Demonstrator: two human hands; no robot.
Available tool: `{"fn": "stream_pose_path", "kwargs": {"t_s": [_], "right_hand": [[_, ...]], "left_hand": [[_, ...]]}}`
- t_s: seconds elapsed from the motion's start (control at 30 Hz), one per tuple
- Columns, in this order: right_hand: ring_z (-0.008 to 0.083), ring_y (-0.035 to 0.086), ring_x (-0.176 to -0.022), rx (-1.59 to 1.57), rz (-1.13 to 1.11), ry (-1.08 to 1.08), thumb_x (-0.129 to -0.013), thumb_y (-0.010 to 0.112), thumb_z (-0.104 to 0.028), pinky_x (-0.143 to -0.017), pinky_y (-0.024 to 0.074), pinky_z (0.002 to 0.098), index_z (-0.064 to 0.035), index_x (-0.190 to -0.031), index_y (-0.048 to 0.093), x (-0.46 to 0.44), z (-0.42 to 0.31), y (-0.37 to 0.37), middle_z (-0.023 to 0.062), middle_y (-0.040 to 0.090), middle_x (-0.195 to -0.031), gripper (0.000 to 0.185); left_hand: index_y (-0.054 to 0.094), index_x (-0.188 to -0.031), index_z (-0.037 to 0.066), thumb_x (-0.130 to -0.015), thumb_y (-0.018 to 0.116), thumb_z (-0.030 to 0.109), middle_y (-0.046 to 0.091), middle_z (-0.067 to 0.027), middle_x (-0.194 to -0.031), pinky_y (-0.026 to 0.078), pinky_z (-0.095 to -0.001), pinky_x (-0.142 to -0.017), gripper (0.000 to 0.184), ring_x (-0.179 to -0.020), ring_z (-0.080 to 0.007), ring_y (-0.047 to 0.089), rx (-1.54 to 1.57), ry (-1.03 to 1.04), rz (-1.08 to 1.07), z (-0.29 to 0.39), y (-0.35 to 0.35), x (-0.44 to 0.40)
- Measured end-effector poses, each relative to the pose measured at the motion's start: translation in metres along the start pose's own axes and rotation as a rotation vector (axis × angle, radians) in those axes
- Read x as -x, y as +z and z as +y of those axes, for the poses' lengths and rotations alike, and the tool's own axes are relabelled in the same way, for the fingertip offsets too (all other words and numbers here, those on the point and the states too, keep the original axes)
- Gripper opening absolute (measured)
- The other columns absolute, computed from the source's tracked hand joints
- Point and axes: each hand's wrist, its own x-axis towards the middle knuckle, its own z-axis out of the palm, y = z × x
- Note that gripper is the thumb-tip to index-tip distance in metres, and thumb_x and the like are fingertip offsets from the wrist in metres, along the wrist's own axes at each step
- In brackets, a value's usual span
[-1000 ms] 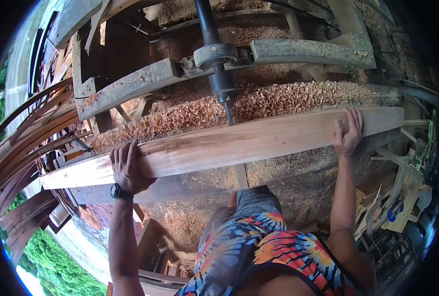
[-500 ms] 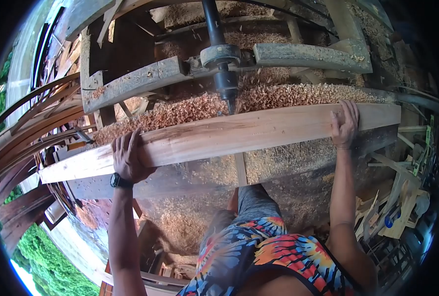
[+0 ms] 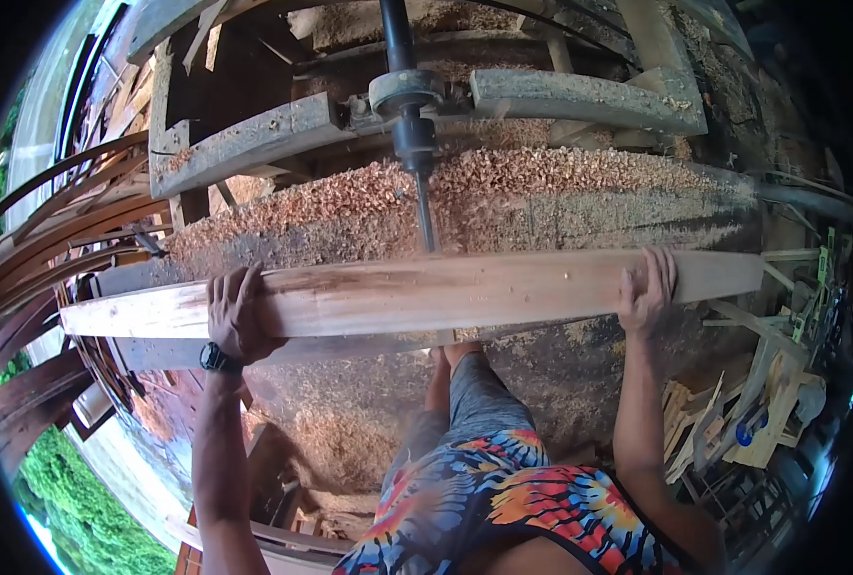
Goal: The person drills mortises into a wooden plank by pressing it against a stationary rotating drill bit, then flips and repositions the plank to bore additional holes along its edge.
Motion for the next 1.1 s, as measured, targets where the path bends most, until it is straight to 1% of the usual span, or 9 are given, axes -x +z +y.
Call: {"fn": "stream_pose_path", "kwargs": {"t_s": [0.07, 0.1, 0.2, 0.4, 0.87, 1.1], "right_hand": [[0.0474, 0.055, -0.133, -0.015, -0.013, 0.015, -0.092, 0.069, -0.035, -0.116, 0.0405, 0.0557, 0.0034, -0.130, 0.067, 0.011, 0.002, -0.003, 0.0224, 0.066, -0.132, 0.054], [0.0476, 0.055, -0.133, -0.020, -0.021, 0.019, -0.092, 0.069, -0.035, -0.116, 0.0405, 0.0558, 0.0037, -0.130, 0.067, 0.012, 0.002, -0.006, 0.0224, 0.066, -0.132, 0.054], [0.0482, 0.055, -0.132, -0.014, -0.030, 0.011, -0.092, 0.067, -0.034, -0.115, 0.0409, 0.0567, 0.0049, -0.129, 0.066, 0.009, 0.003, -0.007, 0.0229, 0.065, -0.132, 0.054], [0.0493, 0.055, -0.132, -0.032, -0.035, 0.007, -0.094, 0.066, -0.034, -0.115, 0.0407, 0.0577, 0.0064, -0.129, 0.065, 0.001, 0.008, -0.003, 0.0242, 0.064, -0.133, 0.054], [0.0502, 0.054, -0.133, -0.043, -0.076, -0.011, -0.094, 0.063, -0.033, -0.115, 0.0395, 0.0590, 0.0073, -0.131, 0.064, -0.015, 0.013, 0.001, 0.0250, 0.064, -0.134, 0.055], [0.0506, 0.054, -0.134, -0.025, -0.075, -0.010, -0.093, 0.063, -0.033, -0.116, 0.0393, 0.0594, 0.0072, -0.130, 0.064, -0.017, 0.015, 0.004, 0.0251, 0.064, -0.133, 0.055]], "left_hand": [[0.047, -0.152, 0.006, -0.048, 0.096, 0.031, 0.059, -0.0180, -0.130, 0.041, -0.0596, -0.104, 0.118, -0.119, -0.0415, 0.058, 0.011, 0.051, 0.015, 0.003, 0.001, 0.003], [0.047, -0.152, 0.005, -0.050, 0.094, 0.031, 0.059, -0.0194, -0.132, 0.041, -0.0603, -0.104, 0.115, -0.119, -0.0423, 0.058, -0.001, 0.050, 0.013, 0.005, 0.002, 0.002], [0.047, -0.151, 0.004, -0.052, 0.094, 0.031, 0.060, -0.0195, -0.131, 0.041, -0.0603, -0.104, 0.113, -0.118, -0.0424, 0.058, -0.010, 0.044, 0.014, 0.005, 0.004, 0.001], [0.050, -0.149, 0.004, -0.053, 0.093, 0.030, 0.061, -0.0199, -0.131, 0.041, -0.0604, -0.104, 0.109, -0.118, -0.0420, 0.059, -0.013, 0.008, 0.005, 0.006, 0.005, -0.003], [0.050, -0.152, 0.005, -0.048, 0.091, 0.027, 0.062, -0.0189, -0.130, 0.041, -0.0595, -0.106, 0.114, -0.119, -0.0405, 0.061, 0.003, 0.007, 0.023, 0.000, 0.006, -0.010], [0.051, -0.152, 0.005, -0.045, 0.090, 0.025, 0.062, -0.0188, -0.131, 0.041, -0.0591, -0.107, 0.116, -0.119, -0.0405, 0.061, 0.016, -0.027, -0.014, -0.002, 0.005, -0.009]]}}
